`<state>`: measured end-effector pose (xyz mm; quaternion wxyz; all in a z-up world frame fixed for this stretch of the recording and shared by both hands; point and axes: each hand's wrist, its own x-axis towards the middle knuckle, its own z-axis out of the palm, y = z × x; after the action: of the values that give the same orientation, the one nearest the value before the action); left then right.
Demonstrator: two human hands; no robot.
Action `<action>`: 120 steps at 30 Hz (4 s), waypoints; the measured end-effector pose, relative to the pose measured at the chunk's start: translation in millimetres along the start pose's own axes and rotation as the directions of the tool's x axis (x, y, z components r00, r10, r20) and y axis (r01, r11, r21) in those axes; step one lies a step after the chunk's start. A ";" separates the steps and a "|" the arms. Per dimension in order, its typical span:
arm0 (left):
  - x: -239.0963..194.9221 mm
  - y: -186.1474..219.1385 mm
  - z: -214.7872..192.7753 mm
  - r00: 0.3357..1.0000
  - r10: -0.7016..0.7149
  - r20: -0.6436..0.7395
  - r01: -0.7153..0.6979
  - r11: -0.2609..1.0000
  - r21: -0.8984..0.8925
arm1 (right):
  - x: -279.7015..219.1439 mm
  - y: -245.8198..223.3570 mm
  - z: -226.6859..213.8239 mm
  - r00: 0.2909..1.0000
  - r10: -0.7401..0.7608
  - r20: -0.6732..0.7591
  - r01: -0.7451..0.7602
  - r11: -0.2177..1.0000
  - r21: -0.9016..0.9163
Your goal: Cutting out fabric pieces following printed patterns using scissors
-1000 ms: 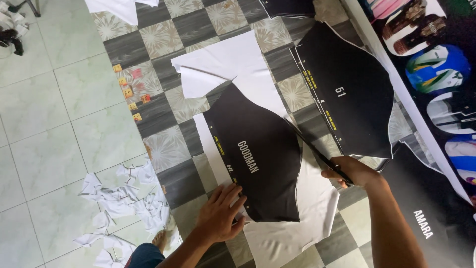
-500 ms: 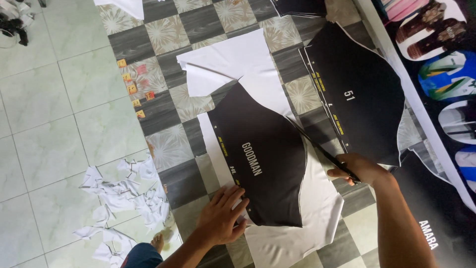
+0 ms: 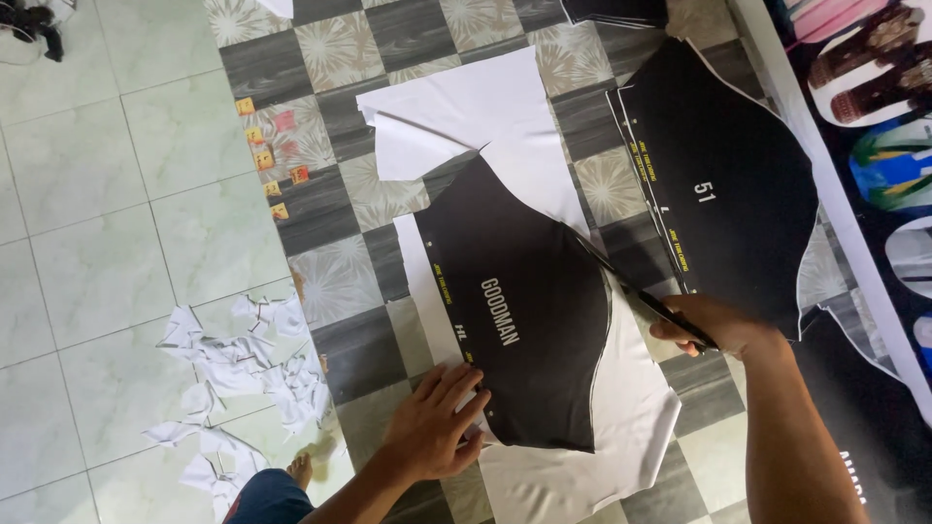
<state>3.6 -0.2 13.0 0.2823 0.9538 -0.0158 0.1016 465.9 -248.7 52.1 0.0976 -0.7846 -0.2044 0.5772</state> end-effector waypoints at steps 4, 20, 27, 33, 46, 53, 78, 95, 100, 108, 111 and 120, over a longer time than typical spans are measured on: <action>0.2 0.3 0.5 1.000 0.007 -0.026 -0.007 1.000 0.018 | -6.8 -12.2 -0.9 1.000 -0.007 -0.027 0.006 0.999 -0.050; 4.1 2.7 -6.2 0.997 0.010 -0.071 -0.011 1.000 -0.003 | 4.8 -28.1 -7.2 0.999 0.044 -0.010 -0.044 0.998 0.033; 3.9 1.2 -6.8 1.000 0.003 -0.007 -0.003 1.000 -0.025 | -1.6 -43.3 -20.7 0.998 0.059 -0.015 -0.061 0.975 -0.212; 3.8 3.0 -7.6 0.998 0.003 -0.056 -0.003 1.000 -0.005 | 26.0 -23.7 -30.5 0.999 0.026 0.031 -0.023 0.998 -0.065; 3.3 3.3 -4.5 0.999 -0.012 -0.040 0.010 0.998 -0.063 | -27.1 -101.2 -51.1 0.963 0.258 -0.080 -0.270 0.906 -0.326; 7.2 2.6 -10.0 0.999 0.012 -0.037 -0.013 1.000 -0.024 | -0.8 -85.1 -54.0 0.988 0.143 -0.052 -0.153 0.913 -0.379; 11.6 4.8 -19.6 0.996 -0.005 -0.087 0.004 1.000 -0.010 | 19.0 -93.6 -43.3 0.999 0.039 0.015 -0.037 0.995 -0.087; 8.2 4.6 -13.9 0.998 -0.039 -0.053 0.037 0.998 -0.049 | 30.7 -105.1 -39.7 0.999 0.037 -0.024 -0.040 0.989 -0.144; 6.8 3.3 -11.0 0.999 -0.044 -0.018 0.043 0.998 -0.037 | 45.4 -92.5 -40.1 0.997 -0.077 0.022 0.080 0.982 -0.170; 0.6 1.3 -2.1 0.999 -0.040 -0.010 0.039 0.996 -0.083 | 56.2 -85.6 -26.0 0.997 -0.082 0.011 0.082 0.993 -0.088; 4.0 2.5 -9.1 0.999 -0.033 -0.022 0.031 0.996 -0.087 | 45.4 -94.2 -19.5 1.000 -0.019 0.024 0.022 0.991 -0.130; 2.7 2.2 -7.8 0.999 -0.022 -0.036 0.020 0.998 -0.059 | 41.7 -100.8 5.4 0.998 -0.032 -0.052 0.031 0.999 -0.017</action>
<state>4.6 2.2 21.1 0.3114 0.9432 -0.0035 0.1157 450.2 -140.6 53.5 0.1056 -0.7968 -0.2188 0.5533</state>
